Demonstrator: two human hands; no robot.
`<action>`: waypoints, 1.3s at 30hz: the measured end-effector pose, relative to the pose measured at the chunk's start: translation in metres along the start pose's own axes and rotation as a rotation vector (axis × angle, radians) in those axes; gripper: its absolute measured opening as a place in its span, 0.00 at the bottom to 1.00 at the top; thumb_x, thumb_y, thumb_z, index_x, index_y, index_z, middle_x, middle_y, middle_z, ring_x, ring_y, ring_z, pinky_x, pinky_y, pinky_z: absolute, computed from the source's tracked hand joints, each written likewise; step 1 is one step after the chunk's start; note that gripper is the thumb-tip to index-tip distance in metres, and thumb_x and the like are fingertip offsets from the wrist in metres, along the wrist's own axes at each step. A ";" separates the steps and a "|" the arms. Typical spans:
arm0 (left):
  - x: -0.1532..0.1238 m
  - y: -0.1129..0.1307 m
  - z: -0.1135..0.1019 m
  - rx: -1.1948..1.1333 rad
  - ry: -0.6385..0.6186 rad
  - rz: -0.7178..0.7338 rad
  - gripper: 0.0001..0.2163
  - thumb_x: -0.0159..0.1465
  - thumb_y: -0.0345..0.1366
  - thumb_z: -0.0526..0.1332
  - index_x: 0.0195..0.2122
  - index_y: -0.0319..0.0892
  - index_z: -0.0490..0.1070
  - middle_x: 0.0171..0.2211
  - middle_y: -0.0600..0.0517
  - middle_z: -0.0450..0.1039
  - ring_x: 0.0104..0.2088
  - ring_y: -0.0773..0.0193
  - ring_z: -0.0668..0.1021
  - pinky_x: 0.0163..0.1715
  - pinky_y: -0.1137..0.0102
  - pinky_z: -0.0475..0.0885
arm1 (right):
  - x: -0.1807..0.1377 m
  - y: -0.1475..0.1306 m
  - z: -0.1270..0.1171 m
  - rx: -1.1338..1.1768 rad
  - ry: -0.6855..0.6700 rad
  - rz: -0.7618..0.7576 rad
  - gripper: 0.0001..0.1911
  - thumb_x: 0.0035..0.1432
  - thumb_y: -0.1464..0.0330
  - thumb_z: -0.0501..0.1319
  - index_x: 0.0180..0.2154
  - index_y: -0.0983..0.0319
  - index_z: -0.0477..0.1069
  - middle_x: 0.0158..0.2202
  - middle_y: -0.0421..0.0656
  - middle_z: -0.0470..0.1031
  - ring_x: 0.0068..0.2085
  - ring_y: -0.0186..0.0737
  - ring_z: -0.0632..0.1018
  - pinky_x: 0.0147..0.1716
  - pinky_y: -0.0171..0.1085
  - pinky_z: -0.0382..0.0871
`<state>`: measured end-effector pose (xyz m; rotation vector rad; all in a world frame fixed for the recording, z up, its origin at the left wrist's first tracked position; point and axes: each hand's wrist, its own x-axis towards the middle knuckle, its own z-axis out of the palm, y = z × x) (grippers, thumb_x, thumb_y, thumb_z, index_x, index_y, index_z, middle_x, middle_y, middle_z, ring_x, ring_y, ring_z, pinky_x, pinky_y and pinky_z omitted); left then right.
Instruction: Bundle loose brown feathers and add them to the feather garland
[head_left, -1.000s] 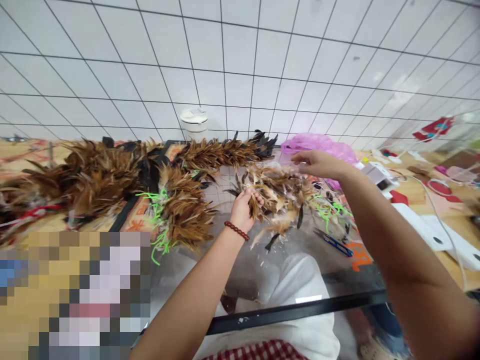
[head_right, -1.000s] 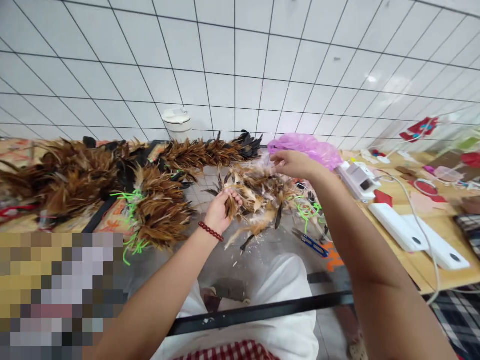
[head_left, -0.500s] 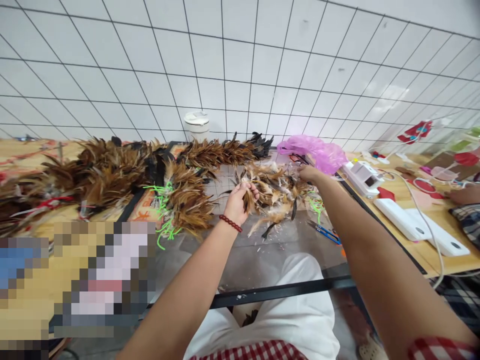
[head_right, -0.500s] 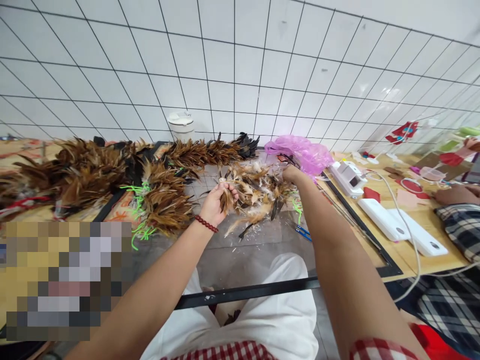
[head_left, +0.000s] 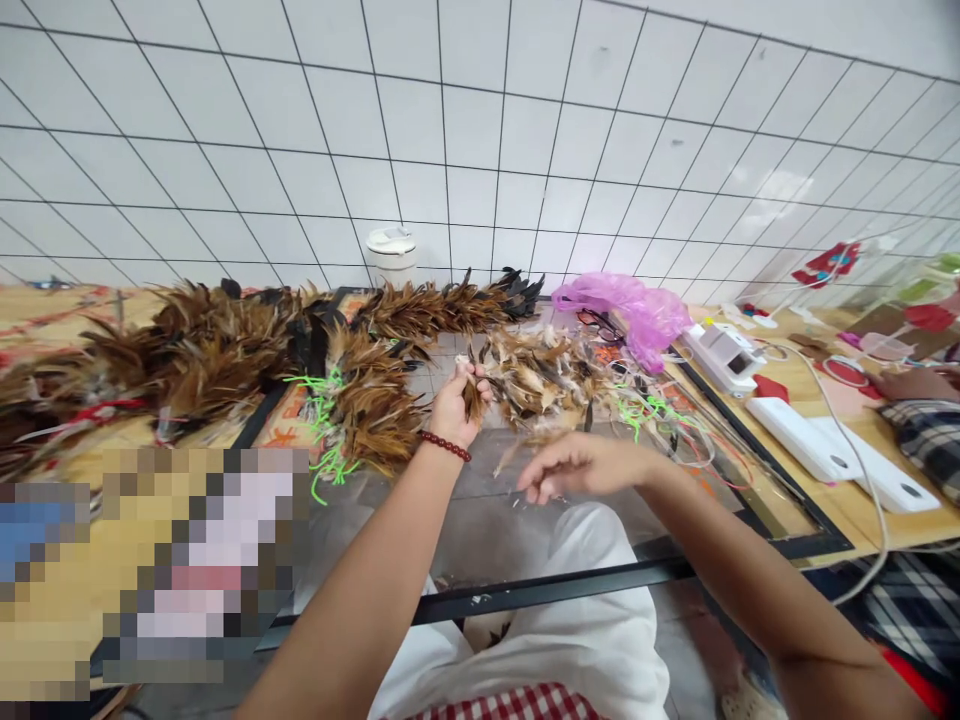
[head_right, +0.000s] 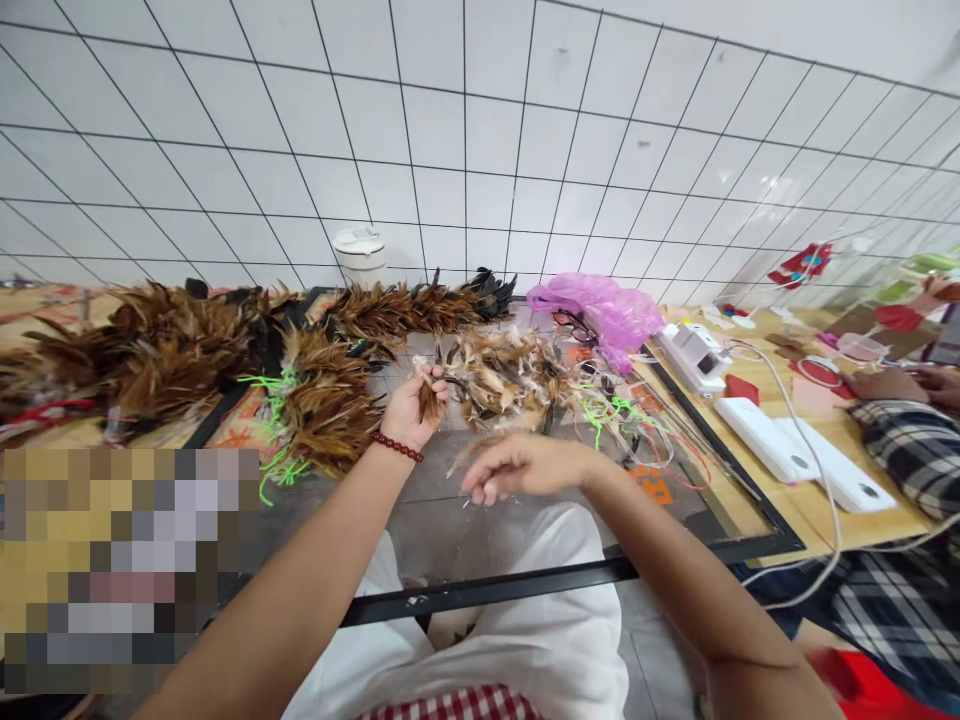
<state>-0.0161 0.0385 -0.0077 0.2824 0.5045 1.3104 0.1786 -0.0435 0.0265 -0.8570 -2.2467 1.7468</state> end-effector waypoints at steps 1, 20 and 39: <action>-0.001 -0.001 0.001 0.013 -0.003 -0.002 0.11 0.68 0.29 0.50 0.28 0.39 0.64 0.26 0.54 0.67 0.20 0.74 0.68 0.18 0.78 0.65 | 0.004 0.004 0.005 -0.062 0.009 -0.008 0.14 0.61 0.67 0.58 0.48 0.60 0.75 0.43 0.45 0.79 0.40 0.37 0.78 0.42 0.37 0.72; -0.002 -0.018 0.000 0.348 -0.120 0.109 0.12 0.61 0.40 0.64 0.28 0.39 0.65 0.21 0.56 0.67 0.23 0.71 0.74 0.25 0.75 0.71 | 0.011 0.033 -0.049 -0.704 1.348 -0.187 0.15 0.60 0.64 0.57 0.47 0.58 0.75 0.47 0.49 0.74 0.39 0.41 0.75 0.46 0.43 0.70; -0.023 -0.035 0.006 0.698 -0.444 -0.325 0.17 0.53 0.46 0.69 0.27 0.38 0.65 0.17 0.60 0.57 0.13 0.81 0.52 0.15 0.80 0.45 | 0.020 0.030 -0.036 -0.087 0.727 -0.298 0.17 0.56 0.53 0.63 0.35 0.60 0.77 0.29 0.41 0.77 0.32 0.36 0.76 0.37 0.37 0.71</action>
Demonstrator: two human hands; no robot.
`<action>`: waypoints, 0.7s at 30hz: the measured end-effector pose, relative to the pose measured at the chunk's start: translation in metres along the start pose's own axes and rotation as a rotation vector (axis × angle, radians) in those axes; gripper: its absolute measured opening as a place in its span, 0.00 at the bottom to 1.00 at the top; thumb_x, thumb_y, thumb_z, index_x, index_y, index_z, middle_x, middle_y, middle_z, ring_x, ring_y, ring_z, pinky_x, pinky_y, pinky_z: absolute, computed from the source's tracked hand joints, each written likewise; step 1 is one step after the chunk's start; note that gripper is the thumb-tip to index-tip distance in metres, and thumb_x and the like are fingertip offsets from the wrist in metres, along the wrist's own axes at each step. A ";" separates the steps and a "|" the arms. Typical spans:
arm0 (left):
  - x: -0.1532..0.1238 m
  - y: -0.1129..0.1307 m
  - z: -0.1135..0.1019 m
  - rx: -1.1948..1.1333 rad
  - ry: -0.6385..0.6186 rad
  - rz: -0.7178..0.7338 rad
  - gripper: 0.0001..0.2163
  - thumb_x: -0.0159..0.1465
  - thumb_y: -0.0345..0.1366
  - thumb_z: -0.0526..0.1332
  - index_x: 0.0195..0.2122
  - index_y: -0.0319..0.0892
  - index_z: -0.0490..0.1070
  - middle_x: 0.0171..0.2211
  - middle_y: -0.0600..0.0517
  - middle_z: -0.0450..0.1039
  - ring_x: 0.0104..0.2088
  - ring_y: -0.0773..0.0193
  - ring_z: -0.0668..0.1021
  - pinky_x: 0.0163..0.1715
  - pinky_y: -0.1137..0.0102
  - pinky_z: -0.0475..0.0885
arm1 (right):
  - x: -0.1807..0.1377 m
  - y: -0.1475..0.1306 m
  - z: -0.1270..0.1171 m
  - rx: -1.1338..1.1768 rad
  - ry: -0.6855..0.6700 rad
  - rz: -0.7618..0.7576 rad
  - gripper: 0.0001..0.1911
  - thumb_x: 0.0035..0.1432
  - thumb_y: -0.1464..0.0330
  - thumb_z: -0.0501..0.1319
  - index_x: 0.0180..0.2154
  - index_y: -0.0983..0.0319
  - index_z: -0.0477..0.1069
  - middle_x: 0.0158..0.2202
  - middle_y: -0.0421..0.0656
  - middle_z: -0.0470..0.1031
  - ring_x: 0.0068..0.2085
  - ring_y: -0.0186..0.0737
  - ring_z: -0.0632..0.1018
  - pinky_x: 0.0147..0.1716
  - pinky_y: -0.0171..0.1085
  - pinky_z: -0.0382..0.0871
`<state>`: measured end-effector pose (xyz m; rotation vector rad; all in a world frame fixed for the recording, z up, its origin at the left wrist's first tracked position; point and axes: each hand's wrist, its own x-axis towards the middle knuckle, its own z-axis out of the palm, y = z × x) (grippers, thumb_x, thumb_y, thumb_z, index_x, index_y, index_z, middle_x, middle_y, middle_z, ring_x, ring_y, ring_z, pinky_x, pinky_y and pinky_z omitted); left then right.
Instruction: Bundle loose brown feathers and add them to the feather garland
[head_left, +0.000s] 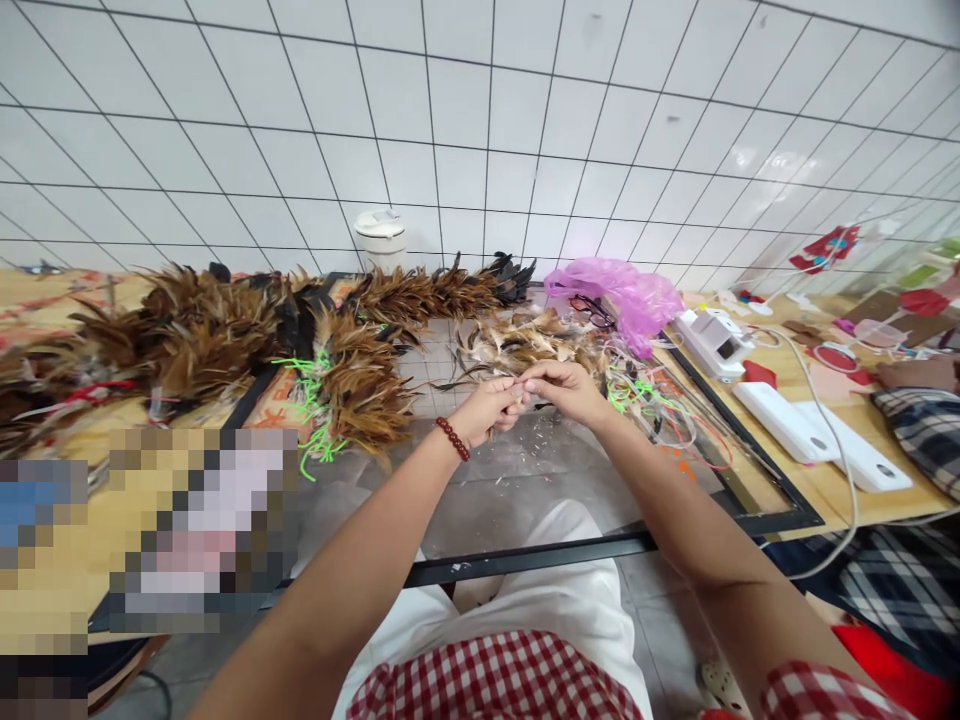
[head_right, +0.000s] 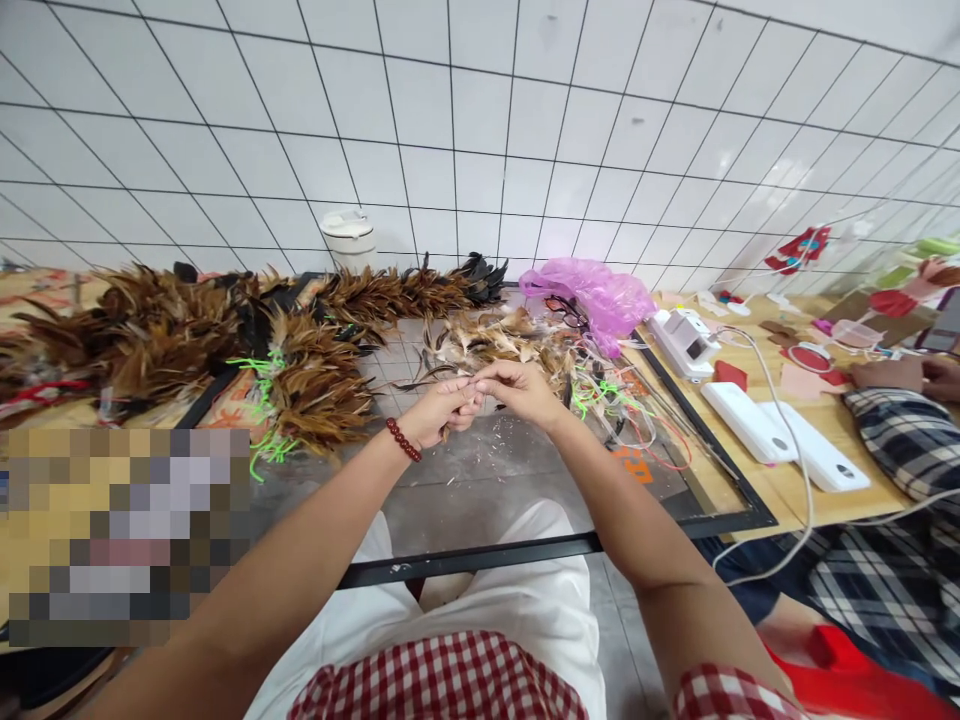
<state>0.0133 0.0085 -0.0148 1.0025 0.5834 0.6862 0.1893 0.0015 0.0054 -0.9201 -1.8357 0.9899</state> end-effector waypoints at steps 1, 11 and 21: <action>-0.001 0.001 0.002 0.011 0.003 0.014 0.17 0.53 0.45 0.69 0.27 0.37 0.66 0.17 0.59 0.58 0.13 0.81 0.53 0.15 0.80 0.45 | 0.000 -0.002 0.001 -0.012 0.030 -0.012 0.17 0.56 0.53 0.62 0.33 0.60 0.76 0.26 0.40 0.76 0.30 0.36 0.76 0.35 0.37 0.71; 0.003 -0.003 0.015 0.149 0.200 0.255 0.16 0.56 0.46 0.66 0.24 0.37 0.69 0.16 0.59 0.56 0.16 0.77 0.57 0.17 0.78 0.49 | 0.000 -0.016 -0.013 -0.250 0.200 -0.002 0.15 0.59 0.57 0.59 0.29 0.61 0.74 0.27 0.41 0.75 0.30 0.36 0.74 0.35 0.37 0.69; 0.008 -0.008 0.008 0.015 0.343 0.227 0.15 0.58 0.43 0.66 0.24 0.38 0.67 0.15 0.59 0.56 0.14 0.79 0.55 0.15 0.78 0.49 | -0.028 0.032 -0.120 -1.110 0.395 0.636 0.16 0.56 0.67 0.57 0.42 0.60 0.80 0.41 0.50 0.79 0.44 0.49 0.77 0.43 0.42 0.67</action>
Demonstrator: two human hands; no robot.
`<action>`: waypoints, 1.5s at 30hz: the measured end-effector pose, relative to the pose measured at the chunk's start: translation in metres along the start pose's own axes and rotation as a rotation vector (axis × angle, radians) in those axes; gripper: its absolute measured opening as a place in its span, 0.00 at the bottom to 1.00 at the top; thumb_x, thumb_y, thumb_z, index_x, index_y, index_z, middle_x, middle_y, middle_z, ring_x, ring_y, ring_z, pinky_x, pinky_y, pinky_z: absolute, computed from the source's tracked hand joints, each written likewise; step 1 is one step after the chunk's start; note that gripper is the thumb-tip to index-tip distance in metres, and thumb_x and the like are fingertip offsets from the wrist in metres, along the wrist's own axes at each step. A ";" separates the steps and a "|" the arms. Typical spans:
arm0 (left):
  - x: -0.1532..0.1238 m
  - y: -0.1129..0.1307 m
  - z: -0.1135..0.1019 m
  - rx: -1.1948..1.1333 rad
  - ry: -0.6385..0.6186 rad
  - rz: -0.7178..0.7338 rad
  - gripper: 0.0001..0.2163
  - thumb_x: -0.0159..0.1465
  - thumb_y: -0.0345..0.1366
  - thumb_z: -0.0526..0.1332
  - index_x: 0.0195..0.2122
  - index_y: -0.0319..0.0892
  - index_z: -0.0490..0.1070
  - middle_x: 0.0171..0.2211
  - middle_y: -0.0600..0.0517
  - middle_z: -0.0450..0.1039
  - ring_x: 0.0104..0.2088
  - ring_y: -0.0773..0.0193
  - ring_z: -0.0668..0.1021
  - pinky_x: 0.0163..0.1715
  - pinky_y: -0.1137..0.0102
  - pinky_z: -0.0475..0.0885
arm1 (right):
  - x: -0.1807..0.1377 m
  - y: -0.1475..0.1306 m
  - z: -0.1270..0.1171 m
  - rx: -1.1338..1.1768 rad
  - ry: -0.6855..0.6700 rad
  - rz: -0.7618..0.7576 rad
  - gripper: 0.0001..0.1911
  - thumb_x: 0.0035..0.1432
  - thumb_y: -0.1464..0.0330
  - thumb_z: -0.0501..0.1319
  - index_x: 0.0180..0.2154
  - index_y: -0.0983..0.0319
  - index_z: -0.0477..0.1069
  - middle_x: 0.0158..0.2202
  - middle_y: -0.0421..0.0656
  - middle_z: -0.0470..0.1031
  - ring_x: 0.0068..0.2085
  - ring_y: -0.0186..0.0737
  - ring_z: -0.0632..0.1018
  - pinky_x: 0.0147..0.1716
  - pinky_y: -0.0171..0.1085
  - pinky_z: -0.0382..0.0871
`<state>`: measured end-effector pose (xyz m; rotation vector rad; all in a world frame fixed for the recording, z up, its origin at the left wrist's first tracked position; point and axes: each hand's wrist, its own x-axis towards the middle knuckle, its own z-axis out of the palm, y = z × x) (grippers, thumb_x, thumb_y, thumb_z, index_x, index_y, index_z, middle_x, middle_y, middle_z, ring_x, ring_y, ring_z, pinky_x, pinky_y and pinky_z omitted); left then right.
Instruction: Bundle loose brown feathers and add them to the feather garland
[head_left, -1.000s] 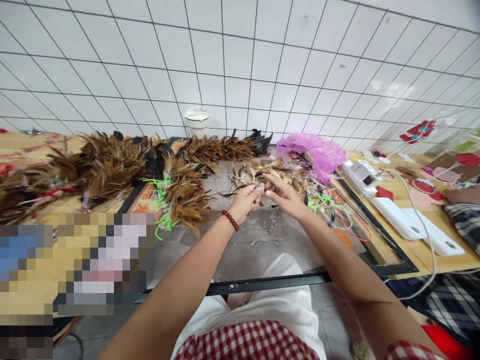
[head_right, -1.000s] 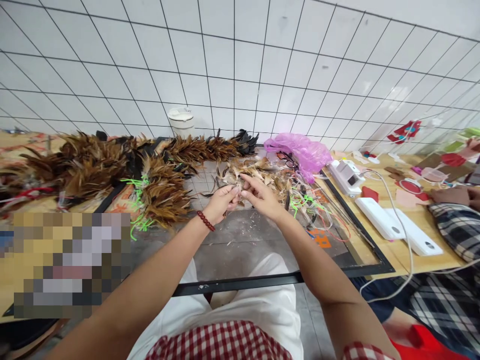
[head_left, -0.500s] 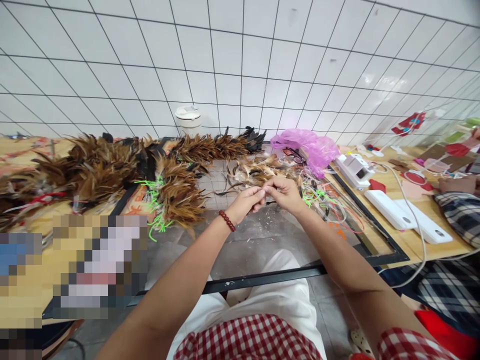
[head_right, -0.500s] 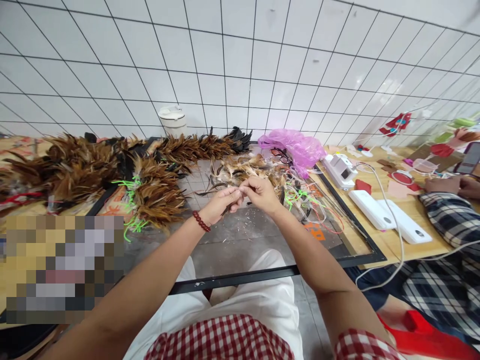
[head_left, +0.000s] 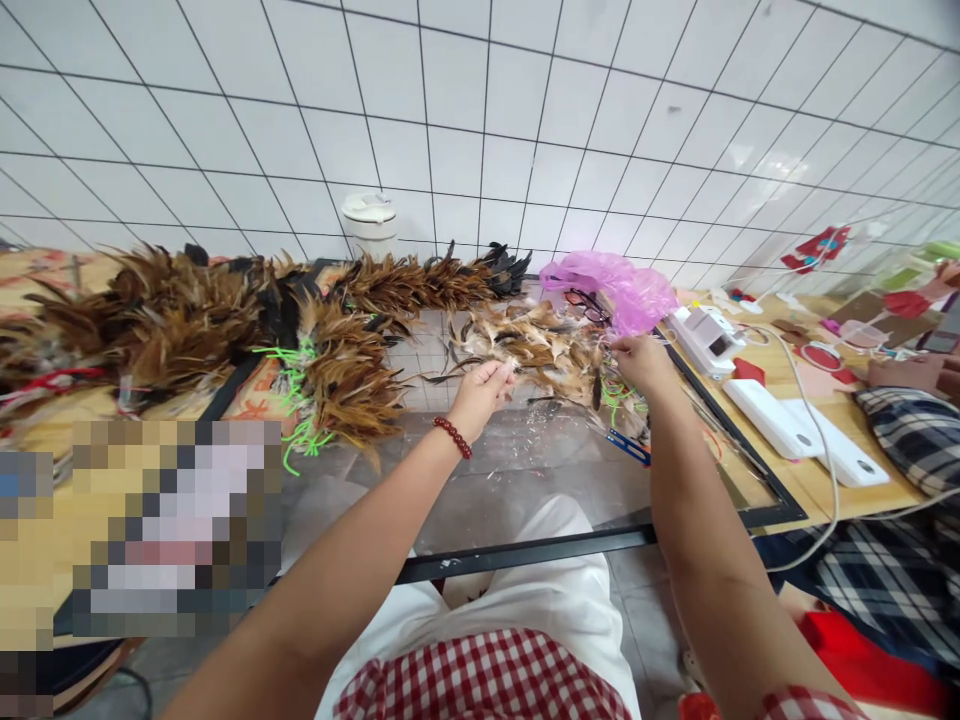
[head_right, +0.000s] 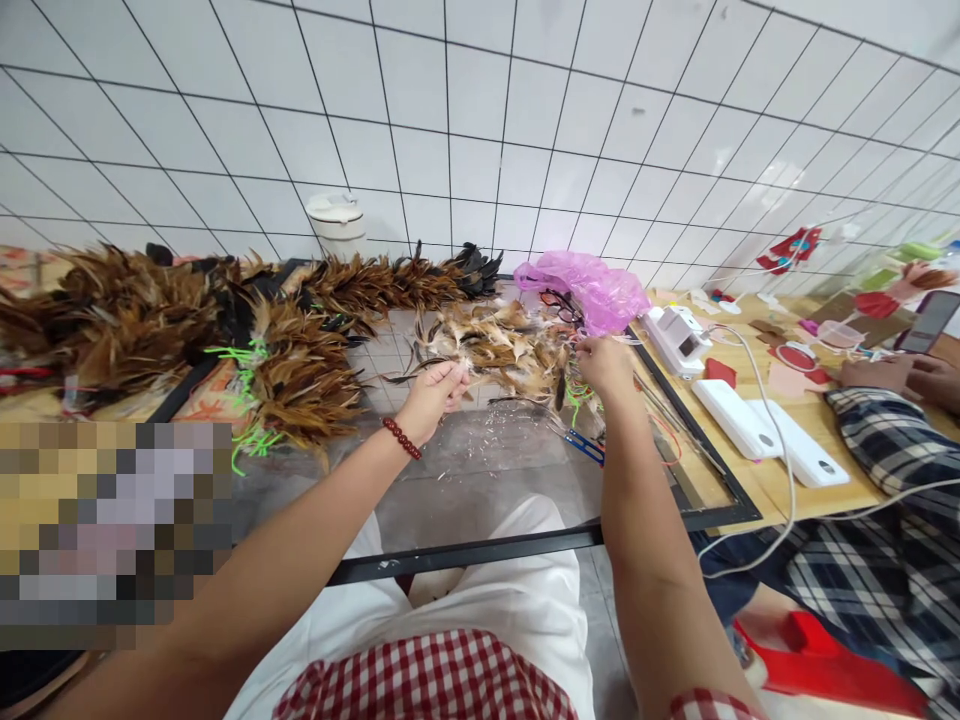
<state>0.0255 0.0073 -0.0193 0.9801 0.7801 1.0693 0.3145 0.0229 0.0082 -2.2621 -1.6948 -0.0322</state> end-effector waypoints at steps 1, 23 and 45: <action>0.000 0.000 0.000 -0.006 0.004 -0.003 0.15 0.58 0.43 0.66 0.24 0.38 0.67 0.15 0.59 0.57 0.14 0.79 0.55 0.15 0.78 0.49 | 0.000 0.000 0.003 -0.037 -0.039 -0.028 0.16 0.56 0.66 0.57 0.43 0.59 0.80 0.43 0.50 0.79 0.44 0.49 0.77 0.43 0.42 0.67; -0.004 0.014 0.003 -0.119 0.069 -0.049 0.13 0.60 0.38 0.64 0.23 0.38 0.65 0.15 0.60 0.56 0.13 0.79 0.54 0.13 0.79 0.47 | -0.010 0.006 -0.029 0.805 0.229 0.009 0.24 0.42 0.58 0.68 0.40 0.66 0.76 0.30 0.44 0.77 0.31 0.39 0.75 0.34 0.39 0.70; -0.003 0.010 0.003 -0.075 -0.063 -0.013 0.12 0.62 0.37 0.62 0.25 0.37 0.67 0.20 0.57 0.63 0.15 0.78 0.63 0.15 0.79 0.55 | -0.059 -0.109 0.004 0.052 0.386 -0.899 0.15 0.65 0.71 0.52 0.43 0.60 0.77 0.45 0.46 0.80 0.43 0.39 0.78 0.40 0.37 0.65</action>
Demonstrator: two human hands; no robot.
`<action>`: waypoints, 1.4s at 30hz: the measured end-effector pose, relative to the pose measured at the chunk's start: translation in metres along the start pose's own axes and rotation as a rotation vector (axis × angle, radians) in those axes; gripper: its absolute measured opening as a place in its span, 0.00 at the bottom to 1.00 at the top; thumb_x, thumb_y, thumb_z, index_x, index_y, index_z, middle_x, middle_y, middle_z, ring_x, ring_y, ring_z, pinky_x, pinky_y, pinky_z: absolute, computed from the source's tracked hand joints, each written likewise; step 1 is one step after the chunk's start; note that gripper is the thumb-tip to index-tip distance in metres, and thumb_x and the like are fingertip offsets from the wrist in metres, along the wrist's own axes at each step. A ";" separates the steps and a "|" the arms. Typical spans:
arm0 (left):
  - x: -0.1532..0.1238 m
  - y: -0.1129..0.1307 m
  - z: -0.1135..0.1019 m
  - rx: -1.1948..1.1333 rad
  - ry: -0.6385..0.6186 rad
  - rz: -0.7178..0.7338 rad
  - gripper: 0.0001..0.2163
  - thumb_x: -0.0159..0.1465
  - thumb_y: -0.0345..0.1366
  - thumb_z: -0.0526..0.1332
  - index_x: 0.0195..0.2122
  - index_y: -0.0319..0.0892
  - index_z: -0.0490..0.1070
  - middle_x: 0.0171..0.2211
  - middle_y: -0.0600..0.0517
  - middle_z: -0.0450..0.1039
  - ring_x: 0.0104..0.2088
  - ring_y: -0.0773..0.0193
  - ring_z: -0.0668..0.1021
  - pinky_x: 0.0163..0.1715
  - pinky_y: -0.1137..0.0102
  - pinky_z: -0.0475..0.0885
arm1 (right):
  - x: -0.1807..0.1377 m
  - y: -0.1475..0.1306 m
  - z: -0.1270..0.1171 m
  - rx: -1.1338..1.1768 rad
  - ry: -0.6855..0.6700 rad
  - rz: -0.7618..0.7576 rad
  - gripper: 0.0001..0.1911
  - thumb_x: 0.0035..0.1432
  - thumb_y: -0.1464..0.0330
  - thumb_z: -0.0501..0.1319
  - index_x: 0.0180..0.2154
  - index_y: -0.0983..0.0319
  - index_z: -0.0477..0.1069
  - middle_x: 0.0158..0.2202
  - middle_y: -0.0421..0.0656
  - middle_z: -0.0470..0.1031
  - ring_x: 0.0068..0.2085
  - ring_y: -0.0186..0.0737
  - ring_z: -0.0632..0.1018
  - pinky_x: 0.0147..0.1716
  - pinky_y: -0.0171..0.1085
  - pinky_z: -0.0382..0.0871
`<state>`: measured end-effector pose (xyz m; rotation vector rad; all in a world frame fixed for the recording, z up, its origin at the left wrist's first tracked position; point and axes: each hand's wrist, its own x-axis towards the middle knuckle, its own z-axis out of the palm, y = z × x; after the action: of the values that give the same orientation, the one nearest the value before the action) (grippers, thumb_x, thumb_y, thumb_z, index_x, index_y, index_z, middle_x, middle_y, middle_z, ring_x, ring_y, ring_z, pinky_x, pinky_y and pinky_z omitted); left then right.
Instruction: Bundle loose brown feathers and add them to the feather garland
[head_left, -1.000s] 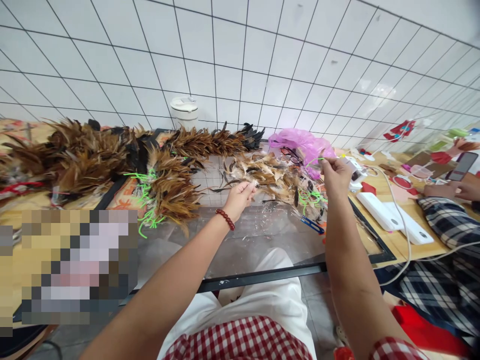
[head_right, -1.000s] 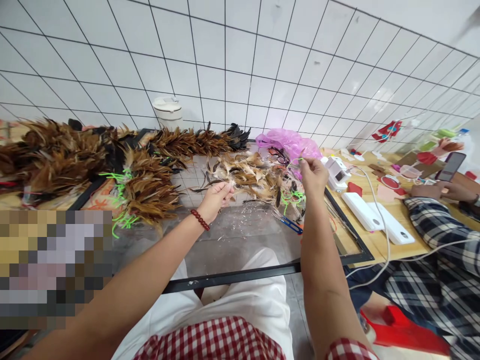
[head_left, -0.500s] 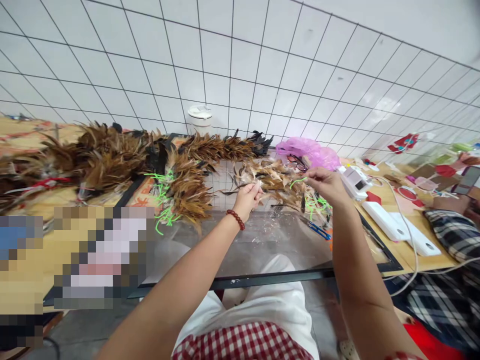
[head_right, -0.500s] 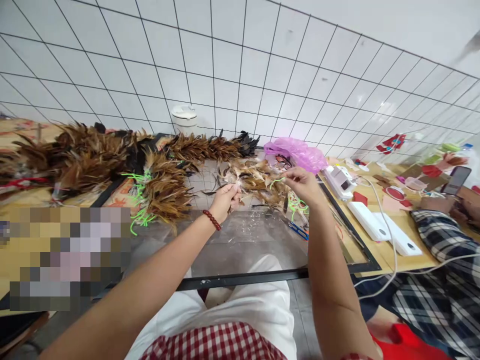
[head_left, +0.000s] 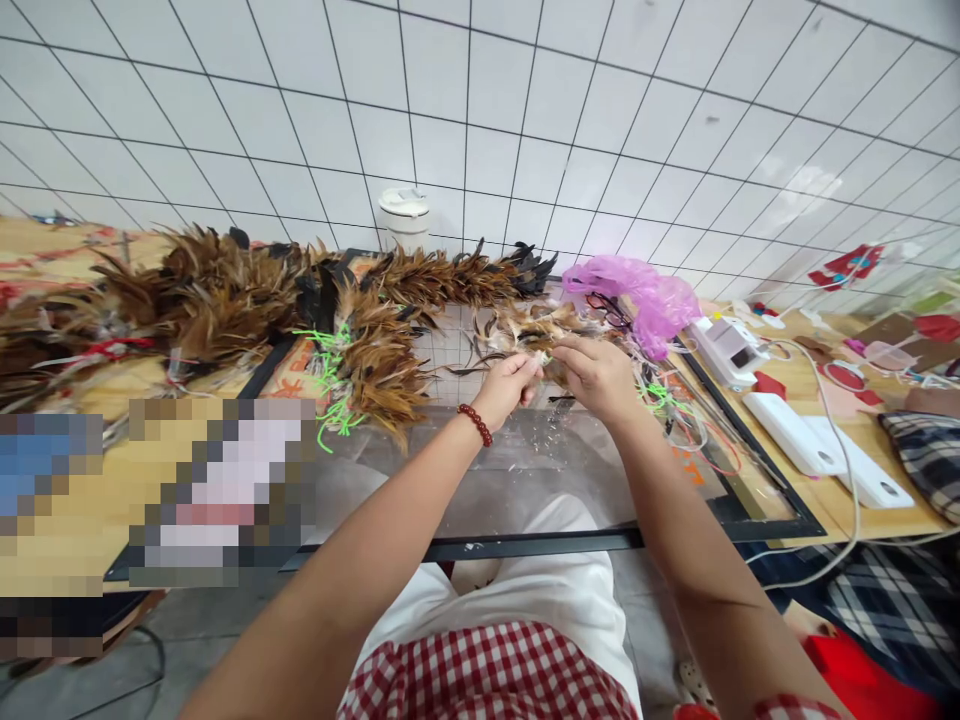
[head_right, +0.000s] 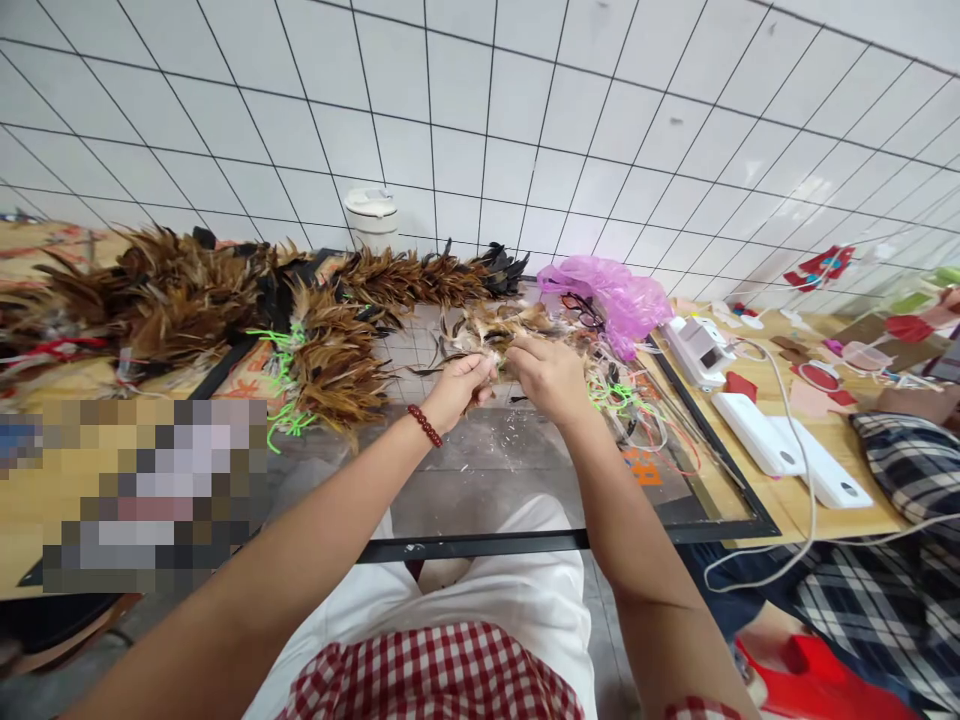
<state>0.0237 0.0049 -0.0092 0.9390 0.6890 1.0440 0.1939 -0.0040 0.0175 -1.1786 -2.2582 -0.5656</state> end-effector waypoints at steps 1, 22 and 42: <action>0.001 -0.002 0.000 0.007 0.004 -0.005 0.12 0.62 0.38 0.63 0.24 0.37 0.66 0.19 0.57 0.62 0.15 0.78 0.62 0.15 0.80 0.54 | 0.000 0.000 0.000 -0.014 -0.028 0.012 0.15 0.65 0.71 0.52 0.43 0.60 0.77 0.43 0.46 0.80 0.42 0.39 0.78 0.39 0.37 0.65; 0.003 0.021 -0.010 -0.382 0.027 0.064 0.11 0.66 0.34 0.57 0.26 0.37 0.65 0.18 0.58 0.57 0.16 0.77 0.59 0.17 0.80 0.56 | 0.005 -0.019 0.022 1.118 -0.299 0.657 0.16 0.49 0.57 0.64 0.33 0.64 0.76 0.27 0.41 0.73 0.27 0.33 0.69 0.29 0.34 0.63; 0.005 0.033 -0.027 -0.589 0.167 0.082 0.14 0.69 0.32 0.50 0.24 0.40 0.62 0.19 0.58 0.48 0.16 0.74 0.54 0.18 0.77 0.56 | 0.000 0.001 0.014 0.900 -0.133 0.717 0.12 0.50 0.61 0.60 0.24 0.62 0.71 0.19 0.36 0.63 0.23 0.31 0.62 0.25 0.33 0.54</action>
<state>-0.0106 0.0245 0.0080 0.3740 0.4377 1.3122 0.1913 0.0047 0.0066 -1.3740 -1.6428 0.7419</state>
